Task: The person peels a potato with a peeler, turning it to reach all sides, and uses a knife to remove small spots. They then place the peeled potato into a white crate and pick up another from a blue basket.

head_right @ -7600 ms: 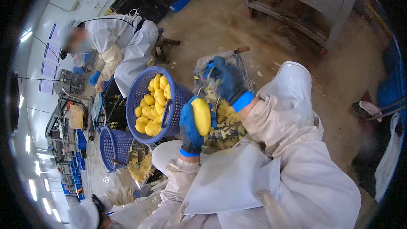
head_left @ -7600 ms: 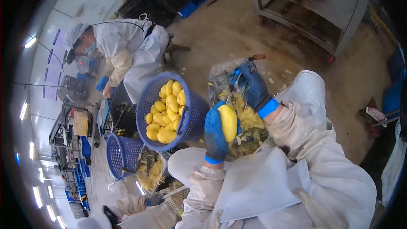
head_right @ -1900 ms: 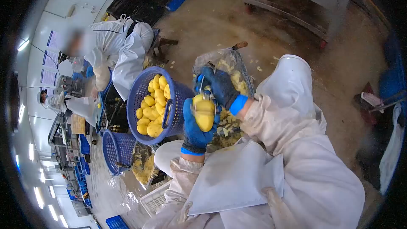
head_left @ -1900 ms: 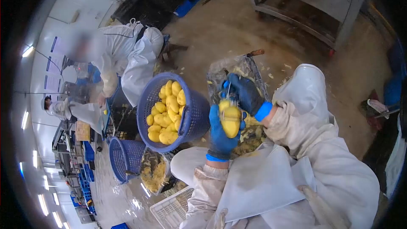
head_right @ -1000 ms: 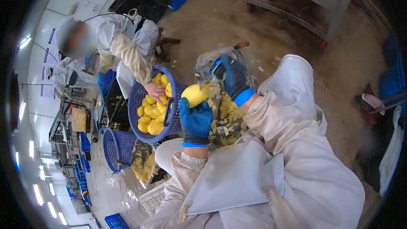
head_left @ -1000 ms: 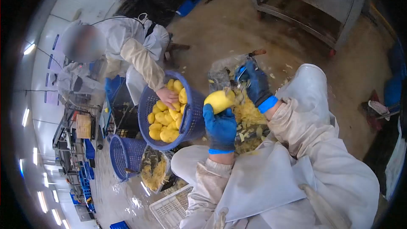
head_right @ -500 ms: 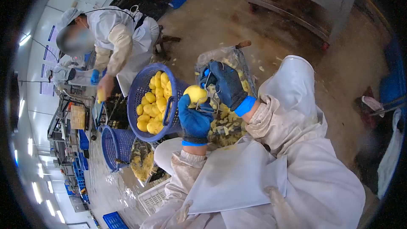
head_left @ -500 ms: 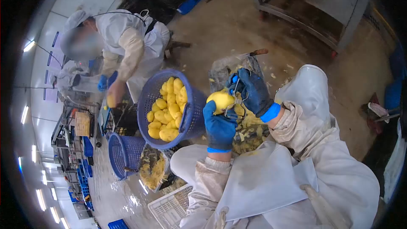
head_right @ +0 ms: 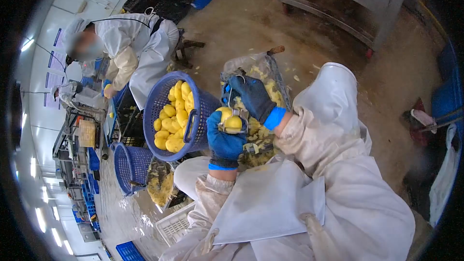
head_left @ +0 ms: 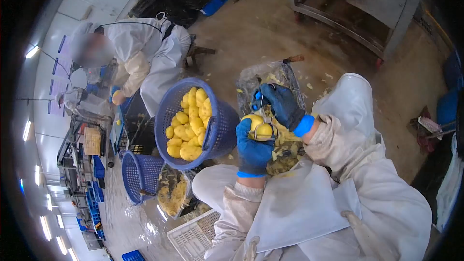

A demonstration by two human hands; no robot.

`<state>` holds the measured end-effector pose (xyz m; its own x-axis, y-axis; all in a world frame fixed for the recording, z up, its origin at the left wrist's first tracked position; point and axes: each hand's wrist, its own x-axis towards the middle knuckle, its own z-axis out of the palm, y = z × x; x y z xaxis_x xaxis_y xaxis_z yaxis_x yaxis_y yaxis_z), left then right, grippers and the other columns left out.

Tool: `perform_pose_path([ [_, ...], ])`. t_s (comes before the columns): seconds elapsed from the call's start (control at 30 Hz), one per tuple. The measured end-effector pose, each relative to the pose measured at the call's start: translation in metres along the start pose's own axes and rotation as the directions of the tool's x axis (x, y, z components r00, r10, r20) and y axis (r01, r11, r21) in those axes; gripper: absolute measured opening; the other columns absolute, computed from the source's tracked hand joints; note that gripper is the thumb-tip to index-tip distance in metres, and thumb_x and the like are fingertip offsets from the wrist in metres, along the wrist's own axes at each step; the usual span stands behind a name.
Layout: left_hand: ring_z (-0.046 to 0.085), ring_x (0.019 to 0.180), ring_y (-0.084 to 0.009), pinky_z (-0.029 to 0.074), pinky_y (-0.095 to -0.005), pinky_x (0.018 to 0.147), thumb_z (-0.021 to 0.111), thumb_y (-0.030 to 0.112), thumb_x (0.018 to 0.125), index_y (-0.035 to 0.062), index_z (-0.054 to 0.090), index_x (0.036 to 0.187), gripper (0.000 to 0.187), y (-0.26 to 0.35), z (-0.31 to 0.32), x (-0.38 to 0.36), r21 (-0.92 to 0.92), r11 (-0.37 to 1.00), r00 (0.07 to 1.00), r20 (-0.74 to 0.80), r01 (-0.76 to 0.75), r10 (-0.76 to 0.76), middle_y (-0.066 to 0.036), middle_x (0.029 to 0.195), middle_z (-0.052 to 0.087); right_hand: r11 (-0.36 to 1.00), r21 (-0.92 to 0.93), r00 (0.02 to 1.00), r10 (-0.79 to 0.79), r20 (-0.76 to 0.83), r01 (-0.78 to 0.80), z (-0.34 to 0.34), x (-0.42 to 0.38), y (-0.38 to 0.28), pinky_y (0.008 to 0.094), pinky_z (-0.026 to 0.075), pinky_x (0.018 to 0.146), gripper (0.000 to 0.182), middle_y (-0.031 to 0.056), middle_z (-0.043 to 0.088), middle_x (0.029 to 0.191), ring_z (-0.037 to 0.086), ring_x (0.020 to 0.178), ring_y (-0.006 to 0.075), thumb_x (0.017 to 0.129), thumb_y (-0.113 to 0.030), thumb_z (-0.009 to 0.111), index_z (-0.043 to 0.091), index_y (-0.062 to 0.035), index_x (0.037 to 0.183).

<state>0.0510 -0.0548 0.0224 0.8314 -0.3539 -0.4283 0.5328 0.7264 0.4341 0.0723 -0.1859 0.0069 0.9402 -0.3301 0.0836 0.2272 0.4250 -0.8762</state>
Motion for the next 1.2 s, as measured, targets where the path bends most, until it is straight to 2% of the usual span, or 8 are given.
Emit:
perform_pose_path([
  [0.2,0.062,0.079,-0.0237,0.053,-0.0339,0.064,0.057,0.03,0.082,0.009,0.056,0.1,0.028,0.004,-0.007,-0.001,0.179,0.984,0.999,-0.042,0.012,-0.005,-0.01,0.09,0.062,0.981,0.181,0.988,0.09,-0.124,-0.067,-0.03,0.031,0.046,0.0281,0.046,0.067,0.027,0.0073,0.063,0.077,0.058,0.072,0.0139,0.093,-0.024,0.045,0.061,-0.0034,0.09],
  [0.27,0.061,0.075,-0.0232,0.052,-0.0323,0.06,0.055,0.033,0.083,0.0093,0.056,0.103,0.031,0.01,-0.004,-0.011,0.211,0.973,0.996,-0.005,0.093,-0.094,-0.011,0.089,0.062,0.982,-0.179,0.994,-0.076,-0.083,0.06,-0.039,0.032,0.033,0.0272,0.046,0.068,0.026,0.0039,0.062,0.079,0.058,0.073,0.0128,0.094,-0.023,0.044,0.06,-0.0029,0.091],
  [0.4,0.061,0.072,-0.0217,0.051,-0.0309,0.057,0.052,0.039,0.085,0.0103,0.056,0.107,0.036,0.01,-0.01,-0.006,0.202,0.955,0.973,0.032,0.219,-0.23,-0.01,0.089,0.062,0.816,0.542,0.977,0.207,0.047,-0.199,-0.017,0.014,0.026,0.0287,0.048,0.072,0.026,0.0041,0.059,0.083,0.057,0.074,0.0125,0.094,-0.028,0.046,0.058,-0.0044,0.094],
  [0.47,0.06,0.072,-0.0207,0.051,-0.0301,0.057,0.051,0.04,0.086,0.0105,0.056,0.107,0.037,0.008,-0.008,-0.006,0.191,0.949,0.968,-0.007,0.249,-0.253,-0.01,0.09,0.062,0.929,-0.258,0.952,0.294,0.081,-0.265,-0.008,0.009,0.017,0.0282,0.048,0.072,0.026,0.0047,0.06,0.082,0.057,0.073,0.013,0.094,-0.026,0.047,0.057,-0.0029,0.094],
  [0.63,0.06,0.082,-0.017,0.051,-0.0286,0.066,0.047,0.041,0.089,0.0067,0.052,0.118,0.045,0.014,-0.008,-0.011,0.436,0.896,0.993,0.043,0.081,-0.111,-0.009,0.095,0.061,0.924,0.38,0.999,-0.03,-0.034,0.04,-0.053,0.05,0.059,0.0286,0.047,0.071,0.022,0.0053,0.061,0.08,0.058,0.072,0.0135,0.093,-0.023,0.048,0.057,-0.0028,0.093],
  [0.77,0.059,0.089,-0.0179,0.051,-0.0305,0.073,0.045,0.041,0.091,0.007,0.047,0.124,0.047,0.005,-0.016,-0.015,0.484,0.874,0.996,0.05,0.036,-0.068,-0.009,0.101,0.06,0.926,-0.365,0.994,-0.108,-0.014,0.096,-0.041,0.039,0.066,0.027,0.047,0.071,0.024,0.0046,0.061,0.077,0.059,0.072,0.0138,0.092,-0.024,0.049,0.059,-0.0016,0.09],
  [1.0,0.058,0.096,-0.0221,0.05,-0.0357,0.082,0.043,0.042,0.093,0.0106,0.044,0.127,0.046,0.01,-0.021,-0.006,0.245,0.969,0.963,0.254,0.027,-0.091,-0.009,0.11,0.058,0.984,0.179,0.975,0.044,-0.216,-0.005,-0.038,0.034,0.013,0.0296,0.049,0.065,0.022,0.0035,0.059,0.076,0.062,0.073,0.0165,0.091,-0.027,0.049,0.058,-0.0072,0.085],
  [1.2,0.06,0.084,-0.0194,0.052,-0.0342,0.073,0.038,0.043,0.093,0.0105,0.051,0.117,0.042,-0.005,-0.044,0.007,0.279,0.958,0.986,0.133,0.057,-0.097,-0.006,0.097,0.061,0.862,-0.417,0.956,-0.288,0.063,0.287,-0.017,0.016,0.054,0.0283,0.046,0.067,0.035,0.0056,0.061,0.079,0.058,0.07,0.0134,0.095,-0.031,0.043,0.059,-0.0017,0.084],
])
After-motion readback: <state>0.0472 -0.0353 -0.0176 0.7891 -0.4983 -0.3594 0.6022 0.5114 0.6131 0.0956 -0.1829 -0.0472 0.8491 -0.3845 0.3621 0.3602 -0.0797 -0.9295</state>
